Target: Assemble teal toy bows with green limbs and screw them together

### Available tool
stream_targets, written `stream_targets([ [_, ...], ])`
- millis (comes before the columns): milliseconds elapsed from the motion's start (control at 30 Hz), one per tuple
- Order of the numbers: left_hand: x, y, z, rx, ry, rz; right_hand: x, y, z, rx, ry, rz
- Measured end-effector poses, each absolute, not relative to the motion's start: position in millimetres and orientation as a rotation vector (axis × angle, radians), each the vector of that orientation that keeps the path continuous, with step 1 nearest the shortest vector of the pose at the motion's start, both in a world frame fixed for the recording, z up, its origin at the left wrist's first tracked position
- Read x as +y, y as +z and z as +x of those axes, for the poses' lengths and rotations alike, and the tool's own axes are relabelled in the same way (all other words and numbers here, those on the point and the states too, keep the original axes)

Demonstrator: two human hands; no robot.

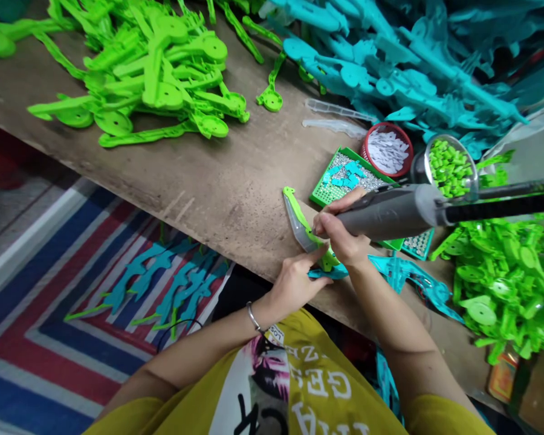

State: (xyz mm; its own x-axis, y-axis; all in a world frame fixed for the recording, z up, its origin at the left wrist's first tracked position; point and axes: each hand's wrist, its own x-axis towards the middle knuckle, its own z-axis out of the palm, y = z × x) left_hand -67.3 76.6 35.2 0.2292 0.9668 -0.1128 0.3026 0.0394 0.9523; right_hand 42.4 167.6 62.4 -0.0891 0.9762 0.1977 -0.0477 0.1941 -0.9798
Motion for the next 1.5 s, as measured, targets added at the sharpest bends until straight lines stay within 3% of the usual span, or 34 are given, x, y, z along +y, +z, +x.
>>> stream_targets([
  [300, 73.8, 32.8, -66.0, 1.263, 0.857, 1.487, 179.6, 67.4, 49.5, -1.542, 1.288, -0.902],
  [600, 71.2, 27.4, -66.5, 1.275, 0.868, 1.491, 239.3, 66.3, 53.9, -1.126, 0.803, -0.896],
  [1100, 71.3, 24.6, -66.1, 1.272, 0.865, 1.501, 256.3, 41.7, 49.8, -1.215, 0.828, -0.995],
  [1500, 72.6, 28.6, -66.3, 1.272, 0.842, 1.478, 238.7, 83.4, 18.6, -1.296, 0.869, -0.888],
])
